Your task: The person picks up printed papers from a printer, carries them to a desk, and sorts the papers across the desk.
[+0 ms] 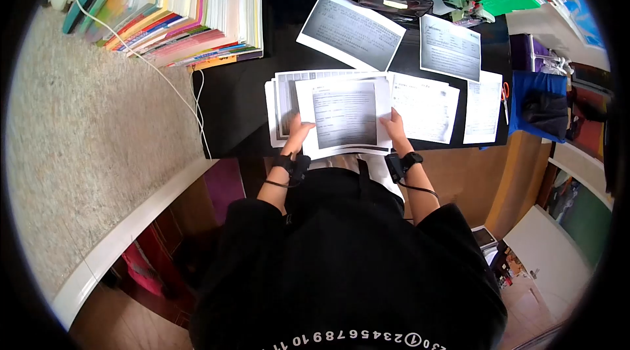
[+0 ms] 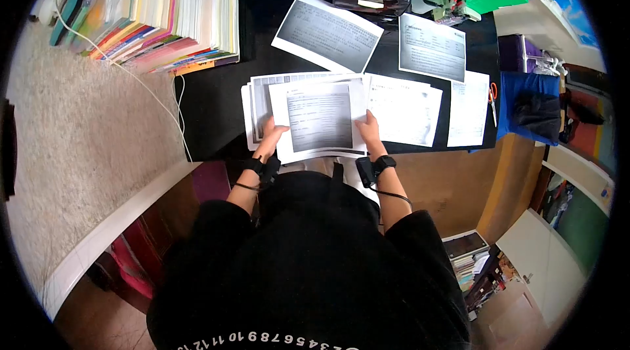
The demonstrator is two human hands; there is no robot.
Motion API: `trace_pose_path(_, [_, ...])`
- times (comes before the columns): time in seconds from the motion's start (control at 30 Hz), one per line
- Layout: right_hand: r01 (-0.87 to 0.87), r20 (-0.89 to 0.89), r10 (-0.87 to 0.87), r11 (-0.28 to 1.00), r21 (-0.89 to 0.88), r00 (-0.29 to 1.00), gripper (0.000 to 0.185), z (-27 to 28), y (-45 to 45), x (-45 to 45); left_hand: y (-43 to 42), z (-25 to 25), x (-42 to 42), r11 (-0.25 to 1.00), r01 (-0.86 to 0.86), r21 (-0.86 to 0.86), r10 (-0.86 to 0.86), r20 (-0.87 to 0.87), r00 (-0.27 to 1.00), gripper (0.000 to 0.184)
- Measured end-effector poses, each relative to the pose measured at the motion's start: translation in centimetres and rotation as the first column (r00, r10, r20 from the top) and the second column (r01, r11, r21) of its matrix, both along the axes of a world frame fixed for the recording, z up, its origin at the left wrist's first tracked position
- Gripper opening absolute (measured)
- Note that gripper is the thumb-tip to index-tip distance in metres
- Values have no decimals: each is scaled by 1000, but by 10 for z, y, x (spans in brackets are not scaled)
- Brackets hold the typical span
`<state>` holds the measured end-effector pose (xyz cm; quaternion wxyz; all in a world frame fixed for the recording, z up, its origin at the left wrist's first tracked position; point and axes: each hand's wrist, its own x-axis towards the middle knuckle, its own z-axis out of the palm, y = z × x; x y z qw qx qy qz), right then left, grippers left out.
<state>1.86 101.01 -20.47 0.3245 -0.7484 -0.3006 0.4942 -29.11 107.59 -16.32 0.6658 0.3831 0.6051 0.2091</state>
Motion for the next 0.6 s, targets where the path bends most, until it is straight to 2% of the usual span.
trace_pose_path(0.07, [2,195,-5,1000,14,981,49,-7,4,-9,2,5,4,999,-31,-25,30,-27,999,35])
trace_pose_path(0.13, [55,211,-51,998,-15,976,49,-7,4,-6,1,13,3,995,-51,-89,52,6,999,32])
trace_pose_path(0.17, [81,219,-72,996,-32,973,49,1,3,-5,0,19,0,998,-44,-52,47,67,997,27])
trace_pose_path(0.27, [129,-45,-126,990,53,991,47,39,3,5,-8,38,-7,998,-57,10,54,152,987,17])
trace_pose_path(0.3, [180,-102,-171,980,84,980,37,54,5,5,-8,49,-8,1000,-19,19,16,154,988,15])
trace_pose_path(0.37, [152,-280,-96,971,185,955,25,81,11,9,-6,70,-7,998,52,37,-57,159,986,11])
trace_pose_path(0.4, [144,-363,-51,961,235,931,19,97,13,13,-3,79,-7,984,133,121,-156,212,965,9])
trace_pose_path(0.43, [191,-424,-99,965,180,900,4,123,20,9,1,88,-7,956,208,208,-258,257,931,7])
trace_pose_path(0.47, [138,-417,-57,976,167,907,5,132,21,10,5,96,-5,914,274,298,-361,291,886,6])
trace_pose_path(0.5, [143,-470,-82,985,96,879,11,131,18,12,8,105,-2,819,353,452,-463,156,873,8])
trace_pose_path(0.53, [142,-522,-109,990,24,846,22,129,15,13,9,115,0,769,408,492,-501,68,863,7])
trace_pose_path(0.6, [129,-416,-53,979,158,908,43,135,19,4,10,114,0,747,398,533,-495,45,868,5])
